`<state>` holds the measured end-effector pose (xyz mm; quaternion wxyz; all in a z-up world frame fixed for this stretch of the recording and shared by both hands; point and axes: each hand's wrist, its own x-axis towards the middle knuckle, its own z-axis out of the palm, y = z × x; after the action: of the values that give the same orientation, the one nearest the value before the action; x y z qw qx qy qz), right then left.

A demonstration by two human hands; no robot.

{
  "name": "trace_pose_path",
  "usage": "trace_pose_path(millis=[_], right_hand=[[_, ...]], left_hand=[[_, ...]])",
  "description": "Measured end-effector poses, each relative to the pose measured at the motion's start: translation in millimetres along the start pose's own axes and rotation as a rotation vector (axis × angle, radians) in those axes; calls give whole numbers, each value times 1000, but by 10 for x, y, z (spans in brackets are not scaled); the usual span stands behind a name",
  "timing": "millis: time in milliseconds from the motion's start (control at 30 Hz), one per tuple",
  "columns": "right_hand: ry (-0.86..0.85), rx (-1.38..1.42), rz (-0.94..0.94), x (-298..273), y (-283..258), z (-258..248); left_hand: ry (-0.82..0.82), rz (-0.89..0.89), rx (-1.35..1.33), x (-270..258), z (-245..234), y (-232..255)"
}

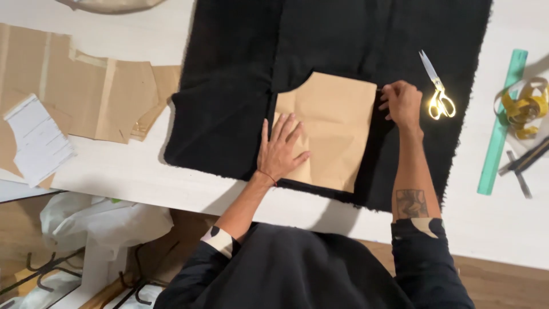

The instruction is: Cutting black fabric using a paper template and scissors.

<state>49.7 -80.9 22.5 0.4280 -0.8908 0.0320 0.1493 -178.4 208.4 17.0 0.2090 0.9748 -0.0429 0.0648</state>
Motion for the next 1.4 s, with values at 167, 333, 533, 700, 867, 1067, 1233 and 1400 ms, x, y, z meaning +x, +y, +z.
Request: trace_pose_path(millis=[167, 333, 533, 700, 867, 1067, 1233, 1400], right_hand=[[140, 89, -14, -310, 377, -475], [195, 54, 28, -857, 1029, -901], [339, -191, -357, -1751, 429, -604], [-127, -92, 33, -2093, 204, 19], [-243, -133, 104, -2131, 292, 219], [-405, -69, 135, -2069, 164, 66], [-397, -94, 38, -1979, 388, -153], [-139, 87, 128, -1628, 670, -684]], left_hand=[[-41, 1, 13, -7, 11, 7], [-1, 24, 8, -4, 36, -2], [-81, 110, 222, 94, -70, 270], [-58, 199, 11, 94, 81, 743], [-83, 196, 71, 60, 170, 792], [-61, 207, 84, 65, 155, 795], [-78, 196, 61, 88, 121, 826], [-71, 207, 60, 108, 142, 827]])
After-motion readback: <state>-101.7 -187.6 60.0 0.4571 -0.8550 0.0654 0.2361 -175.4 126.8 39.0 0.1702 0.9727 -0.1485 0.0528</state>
